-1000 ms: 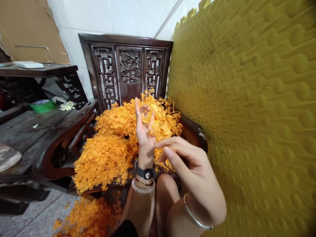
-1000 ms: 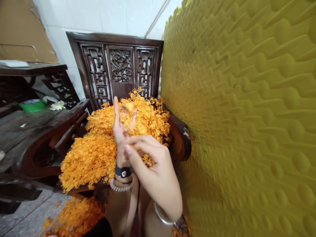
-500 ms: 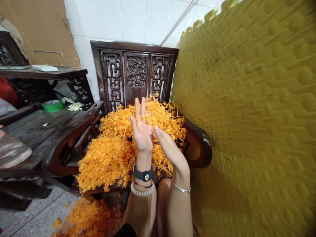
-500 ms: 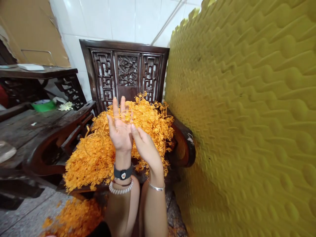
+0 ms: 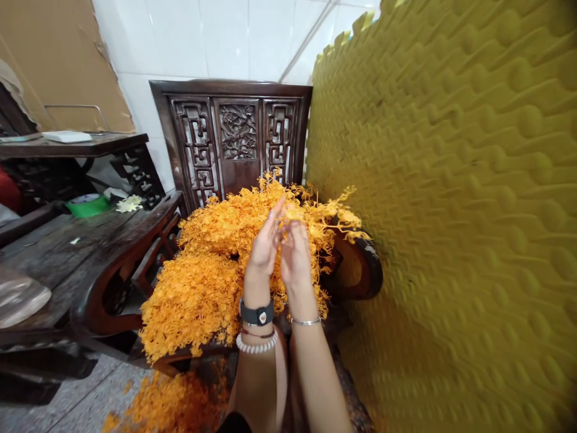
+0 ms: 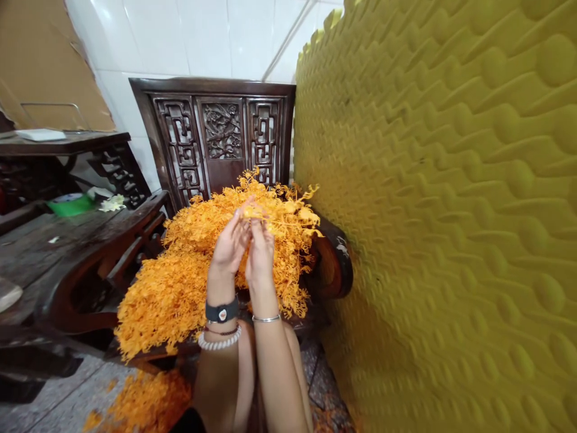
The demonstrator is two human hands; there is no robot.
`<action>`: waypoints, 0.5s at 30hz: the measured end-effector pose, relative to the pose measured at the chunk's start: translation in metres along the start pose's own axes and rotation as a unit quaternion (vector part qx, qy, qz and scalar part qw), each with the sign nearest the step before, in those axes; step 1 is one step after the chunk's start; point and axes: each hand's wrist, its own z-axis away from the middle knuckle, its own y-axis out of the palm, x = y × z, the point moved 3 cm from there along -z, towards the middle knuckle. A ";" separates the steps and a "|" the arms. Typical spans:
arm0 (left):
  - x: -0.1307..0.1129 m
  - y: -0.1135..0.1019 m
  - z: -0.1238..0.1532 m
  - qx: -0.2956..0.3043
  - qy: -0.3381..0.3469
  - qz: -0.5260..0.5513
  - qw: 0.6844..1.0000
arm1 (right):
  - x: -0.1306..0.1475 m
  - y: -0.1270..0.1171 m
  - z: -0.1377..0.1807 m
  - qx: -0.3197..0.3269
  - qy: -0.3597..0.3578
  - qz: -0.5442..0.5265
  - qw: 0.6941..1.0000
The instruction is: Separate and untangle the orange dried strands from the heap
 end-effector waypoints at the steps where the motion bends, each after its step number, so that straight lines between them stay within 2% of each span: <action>1: 0.004 0.001 0.001 0.007 -0.020 -0.019 1.000 | 0.003 -0.004 -0.002 -0.042 -0.019 -0.005 0.999; 4: 0.004 0.008 0.008 0.064 -0.079 -0.092 0.991 | 0.018 -0.022 -0.006 -0.147 -0.086 0.018 0.985; 7: -0.010 0.014 0.021 0.147 -0.130 -0.178 0.964 | 0.042 -0.045 -0.007 -0.172 -0.155 0.067 0.971; 9: -0.022 0.015 0.027 0.164 -0.114 -0.191 0.961 | 0.057 -0.057 -0.005 -0.128 -0.169 0.116 0.970; 12: -0.036 0.012 0.029 0.110 -0.023 -0.184 0.977 | 0.072 -0.063 0.002 -0.020 -0.120 0.175 0.977; 14: -0.038 0.012 0.027 0.075 0.033 -0.238 0.968 | 0.077 -0.062 0.008 0.017 -0.093 0.184 0.978; 15: -0.036 0.015 0.027 0.077 0.049 -0.279 0.956 | 0.079 -0.060 0.011 0.020 -0.089 0.182 0.979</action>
